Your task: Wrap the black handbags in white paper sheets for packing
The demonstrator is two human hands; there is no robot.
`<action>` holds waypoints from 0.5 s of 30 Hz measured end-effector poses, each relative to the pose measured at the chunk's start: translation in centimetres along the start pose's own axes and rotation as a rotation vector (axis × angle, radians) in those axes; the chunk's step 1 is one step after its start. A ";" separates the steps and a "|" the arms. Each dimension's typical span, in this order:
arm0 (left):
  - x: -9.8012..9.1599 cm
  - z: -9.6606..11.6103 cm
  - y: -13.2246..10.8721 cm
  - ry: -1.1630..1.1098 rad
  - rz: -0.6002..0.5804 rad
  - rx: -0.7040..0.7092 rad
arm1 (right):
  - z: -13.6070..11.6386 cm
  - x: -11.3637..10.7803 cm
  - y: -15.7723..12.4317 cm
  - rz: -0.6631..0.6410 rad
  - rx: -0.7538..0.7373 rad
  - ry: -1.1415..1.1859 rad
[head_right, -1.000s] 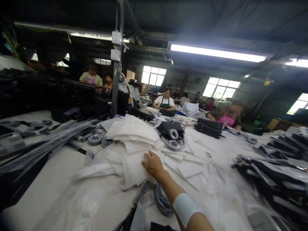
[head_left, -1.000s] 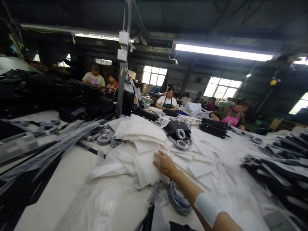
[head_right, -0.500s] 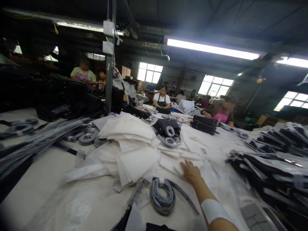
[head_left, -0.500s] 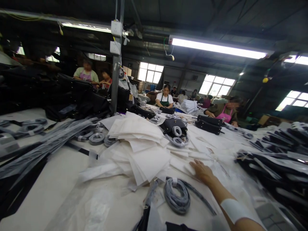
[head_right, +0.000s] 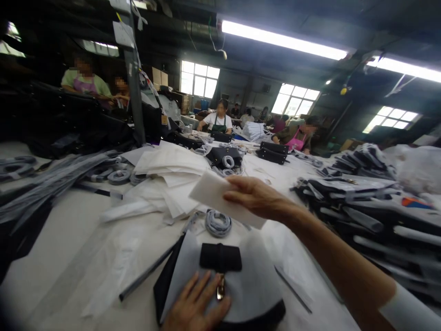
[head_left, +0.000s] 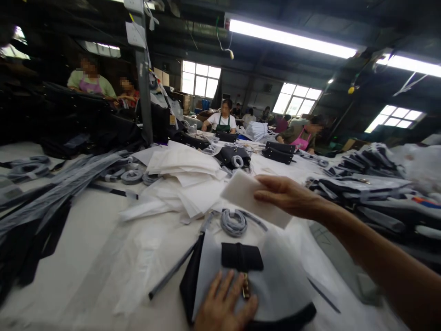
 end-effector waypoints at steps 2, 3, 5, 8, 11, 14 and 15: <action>0.4 0.0 0.0 -0.034 -0.073 0.001 | -1.1 5.7 -1.9 -0.239 0.003 0.041; 0.4 -0.1 0.1 -0.062 -0.120 -0.032 | -0.6 8.2 -2.7 -0.322 0.008 0.016; 0.3 -0.3 0.0 -0.103 -0.217 -0.132 | 2.2 12.3 -4.0 -0.416 0.026 -0.038; -0.5 0.0 0.1 -0.100 -0.276 -0.175 | 7.8 14.6 -4.7 -0.303 0.018 -0.166; -1.6 0.4 0.1 -0.025 -0.201 -0.128 | 10.7 14.5 -5.4 -0.133 -0.085 -0.290; -3.3 0.4 -0.7 0.069 0.051 -0.080 | 10.9 14.3 -6.2 -0.132 -0.151 -0.336; -4.1 0.3 -1.3 0.090 0.155 -0.064 | 10.7 14.3 -6.3 -0.158 -0.159 -0.357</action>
Point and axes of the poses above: each hand's wrist, its own y-axis towards the middle knuckle, its own x-axis out of the palm, z = x × y, the point moved 8 cm from there along y, towards the middle knuckle, and after that the axes turned 11 degrees about y, right-handed, at the moved point
